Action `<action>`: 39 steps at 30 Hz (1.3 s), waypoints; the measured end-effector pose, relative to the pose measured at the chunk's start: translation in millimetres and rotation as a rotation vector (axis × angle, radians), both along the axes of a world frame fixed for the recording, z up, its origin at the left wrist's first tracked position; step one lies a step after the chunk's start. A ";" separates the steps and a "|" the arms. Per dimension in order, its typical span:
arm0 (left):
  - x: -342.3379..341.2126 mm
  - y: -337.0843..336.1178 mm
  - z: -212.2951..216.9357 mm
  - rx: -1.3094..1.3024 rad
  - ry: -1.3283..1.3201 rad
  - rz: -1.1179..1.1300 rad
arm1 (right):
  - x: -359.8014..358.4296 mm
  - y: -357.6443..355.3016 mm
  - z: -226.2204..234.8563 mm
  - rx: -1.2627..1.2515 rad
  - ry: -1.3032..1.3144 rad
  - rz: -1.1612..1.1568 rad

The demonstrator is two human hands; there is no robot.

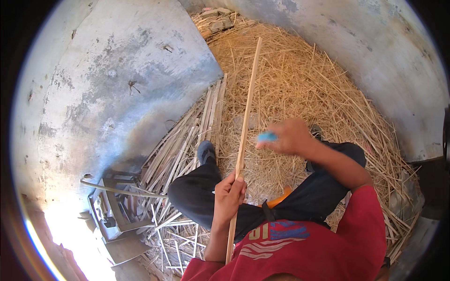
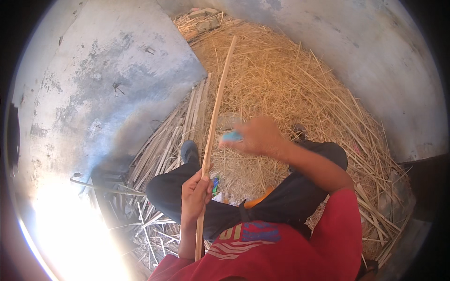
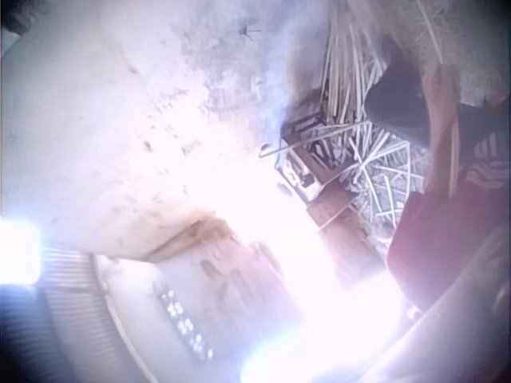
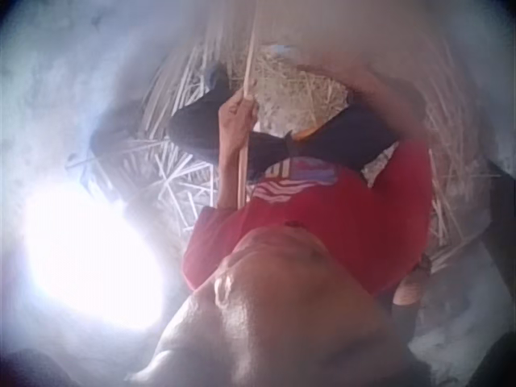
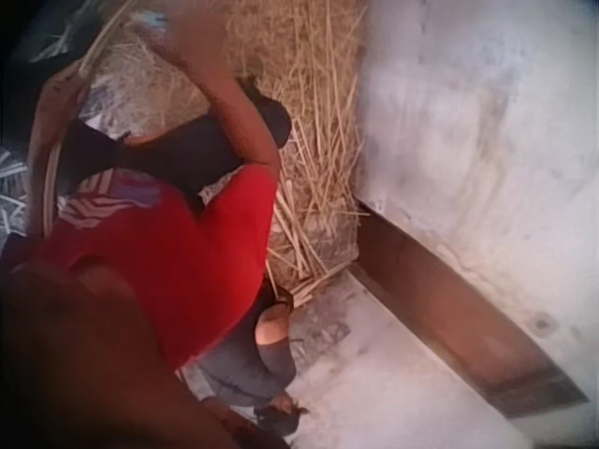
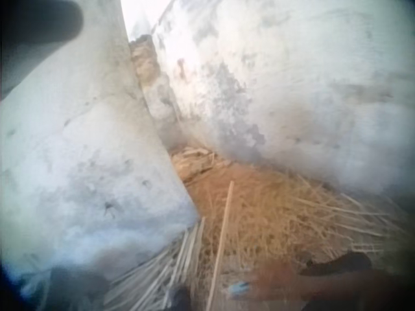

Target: The person sits on a straw-covered floor and uses a blue utility knife to shave thin strips off a long bamboo stick. They hold the stick with their left hand and scrape the blade along its length with their right hand, repeating the motion to smooth the surface.

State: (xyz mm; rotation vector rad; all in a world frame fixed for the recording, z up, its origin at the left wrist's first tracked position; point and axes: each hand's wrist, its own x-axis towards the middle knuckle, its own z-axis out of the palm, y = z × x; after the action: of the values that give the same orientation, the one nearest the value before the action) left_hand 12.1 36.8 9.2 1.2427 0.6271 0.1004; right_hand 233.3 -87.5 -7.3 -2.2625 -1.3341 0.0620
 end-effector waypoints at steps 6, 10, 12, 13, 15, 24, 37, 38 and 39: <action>12.4 -9.6 14.5 0.194 -0.003 -0.065 | 0.8 15.9 -11.2 0.124 -0.115 0.055; 13.4 -11.2 11.2 0.247 0.027 -0.063 | -1.5 20.9 -21.2 0.091 -0.172 0.028; 15.5 -8.9 7.8 0.360 0.005 -0.066 | -10.2 17.6 -17.9 0.117 -0.220 0.108; 15.4 -9.9 5.9 0.439 -0.005 -0.065 | -13.0 17.1 -17.5 0.129 -0.238 0.149; 8.7 -15.3 1.3 0.574 0.006 -0.075 | 16.5 21.1 -38.2 0.160 -0.225 -0.031; 13.0 -11.0 9.9 0.940 0.027 -0.080 | -14.9 21.0 -30.3 0.152 -0.201 0.138; 13.2 -10.9 8.2 0.582 0.037 -0.085 | -12.6 20.2 -37.4 0.139 -0.162 0.161; 12.6 -6.0 -1.1 0.399 -0.068 -0.101 | -5.9 22.0 -34.2 0.136 -0.143 0.127; 11.4 -7.9 -0.1 0.320 -0.059 -0.090 | 0.8 23.4 -31.3 0.133 -0.126 0.094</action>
State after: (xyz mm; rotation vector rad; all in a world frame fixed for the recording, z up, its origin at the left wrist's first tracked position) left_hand 23.4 29.0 9.1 1.5693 0.5155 0.1658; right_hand 234.2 -64.1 -38.6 -2.1216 -1.4640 -0.1352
